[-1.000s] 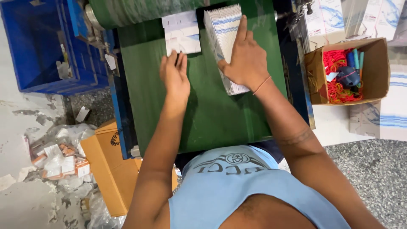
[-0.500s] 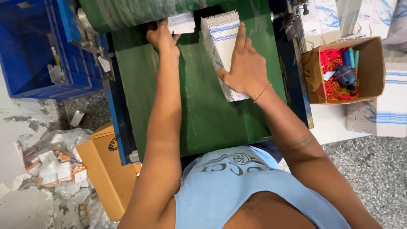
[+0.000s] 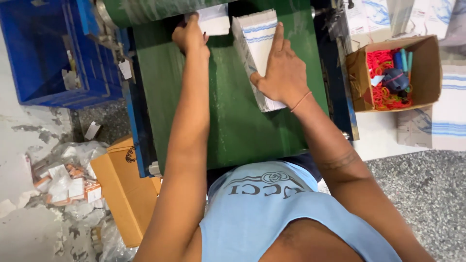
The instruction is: The worker is picking up flat-packed cardboard boxes from a conveyor belt, stacking them, and occasionally preparing them for further processing in a manufacturing setting.
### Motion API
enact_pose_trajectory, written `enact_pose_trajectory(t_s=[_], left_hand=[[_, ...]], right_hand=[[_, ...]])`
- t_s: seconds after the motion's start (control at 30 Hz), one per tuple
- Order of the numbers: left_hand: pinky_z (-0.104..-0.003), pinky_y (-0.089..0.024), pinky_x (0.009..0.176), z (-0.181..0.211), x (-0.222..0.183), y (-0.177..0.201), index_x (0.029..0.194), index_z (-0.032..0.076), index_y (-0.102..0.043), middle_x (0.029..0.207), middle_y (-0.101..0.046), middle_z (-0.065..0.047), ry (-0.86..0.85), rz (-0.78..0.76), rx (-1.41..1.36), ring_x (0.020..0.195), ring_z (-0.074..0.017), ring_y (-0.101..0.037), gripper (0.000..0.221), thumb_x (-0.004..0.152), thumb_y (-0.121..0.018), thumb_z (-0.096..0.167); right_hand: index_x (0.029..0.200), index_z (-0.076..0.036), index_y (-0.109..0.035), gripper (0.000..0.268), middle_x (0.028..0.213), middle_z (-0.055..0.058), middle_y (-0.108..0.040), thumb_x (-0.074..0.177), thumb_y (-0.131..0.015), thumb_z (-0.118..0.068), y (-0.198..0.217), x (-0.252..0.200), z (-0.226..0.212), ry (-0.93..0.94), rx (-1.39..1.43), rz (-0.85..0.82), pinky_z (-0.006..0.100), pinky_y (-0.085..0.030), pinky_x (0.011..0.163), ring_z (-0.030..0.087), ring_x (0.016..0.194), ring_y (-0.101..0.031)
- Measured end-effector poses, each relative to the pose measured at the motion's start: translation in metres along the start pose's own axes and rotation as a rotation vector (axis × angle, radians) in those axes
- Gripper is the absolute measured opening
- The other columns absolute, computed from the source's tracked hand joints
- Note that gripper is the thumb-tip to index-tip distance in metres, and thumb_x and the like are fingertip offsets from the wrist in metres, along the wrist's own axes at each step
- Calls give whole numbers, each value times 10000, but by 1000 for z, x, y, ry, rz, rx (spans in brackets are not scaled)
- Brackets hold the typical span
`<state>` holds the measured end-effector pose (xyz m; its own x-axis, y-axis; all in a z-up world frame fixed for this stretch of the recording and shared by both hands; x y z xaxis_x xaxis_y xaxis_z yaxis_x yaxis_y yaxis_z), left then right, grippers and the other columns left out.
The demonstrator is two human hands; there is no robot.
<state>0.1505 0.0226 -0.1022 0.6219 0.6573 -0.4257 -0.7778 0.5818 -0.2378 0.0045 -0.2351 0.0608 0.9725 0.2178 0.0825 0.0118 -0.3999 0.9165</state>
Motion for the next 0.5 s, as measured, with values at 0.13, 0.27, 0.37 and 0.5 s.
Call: enact_pose_trajectory(t_s=[0.13,0.27,0.37,0.5], left_hand=[[-322,-479,486,-13,-20,64,984,-46,-708,835,-681,-106,-163,-254,-27,653,-185,-622,264,835,-801,151],[-300,-590,783,30,-104,161,1164,-87,-671,1043,-741,-130,-418,-341,214,900,-164,-711,303,902,-747,45],[-311,-586,855,81,-181,192,1213,-76,-652,1096,-739,-148,-503,-337,500,964,-186,-714,330,923,-737,56],[-370,-585,966,126,-264,177,1420,36,-606,1241,-723,-197,-885,-501,948,1093,-301,-751,509,926,-725,58]], right_hand=[[1554,139,-74,1230,1271,318,-573,717,-801,-394,4,-3,0,-14,8,-4,476,-568,856,455,1084,-648],[1549,149,-67,1218,1268,311,-566,733,-792,-392,5,-3,-2,-27,41,-46,481,-569,842,450,1094,-640],[1539,162,-70,1217,1268,317,-556,730,-795,-385,7,-4,-6,-20,47,-74,476,-569,844,447,1095,-634],[1577,153,-70,1220,1346,343,-519,774,-795,-413,5,-12,-6,-24,97,-100,489,-557,927,479,1159,-614]])
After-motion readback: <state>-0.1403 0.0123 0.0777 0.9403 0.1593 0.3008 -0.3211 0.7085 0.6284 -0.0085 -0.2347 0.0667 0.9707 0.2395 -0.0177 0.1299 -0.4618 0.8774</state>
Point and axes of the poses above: each hand's wrist, its own x-axis towards the middle knuckle, its own y-axis out of the back of the hand, z = x × y, the point moved 3 cm from there along x, towards the middle knuckle
